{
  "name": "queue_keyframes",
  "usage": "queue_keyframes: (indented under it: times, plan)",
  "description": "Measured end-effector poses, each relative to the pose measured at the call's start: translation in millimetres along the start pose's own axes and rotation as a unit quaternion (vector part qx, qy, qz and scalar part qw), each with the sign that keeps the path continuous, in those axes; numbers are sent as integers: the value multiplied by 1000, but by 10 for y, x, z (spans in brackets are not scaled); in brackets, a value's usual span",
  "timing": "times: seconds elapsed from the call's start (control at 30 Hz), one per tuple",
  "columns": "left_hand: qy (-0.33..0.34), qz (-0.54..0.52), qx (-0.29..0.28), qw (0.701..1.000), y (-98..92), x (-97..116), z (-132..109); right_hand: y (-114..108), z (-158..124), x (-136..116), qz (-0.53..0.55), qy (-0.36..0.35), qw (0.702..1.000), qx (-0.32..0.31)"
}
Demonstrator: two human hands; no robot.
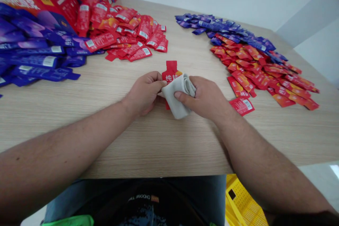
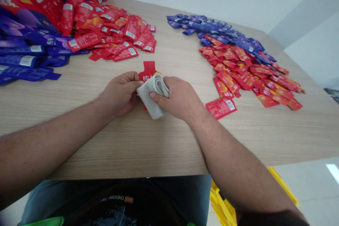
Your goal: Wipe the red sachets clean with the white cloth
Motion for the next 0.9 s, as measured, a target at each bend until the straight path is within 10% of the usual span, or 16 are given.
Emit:
queue_keyframes:
  times: [0.13, 0.53, 0.9]
  plan:
    - [-18, 34, 6, 999, -21, -31, -11, 151, -37, -112, -33, -57, 996, -63]
    - [14, 15, -6, 1000, -20, -10, 16, -41, 14, 20, -35, 3, 999, 35]
    - [36, 37, 1, 999, -41, 48, 28, 49, 11, -32, -20, -17, 1000, 0]
Point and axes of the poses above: each hand's wrist, its own z-axis towards the middle knuckle, its own y-axis out of the palm, x = y × z, the point moved 9 cm from there along z, towards the middle knuckle, and after that the axes turned 10 degrees about y, right-handed, at the moved point
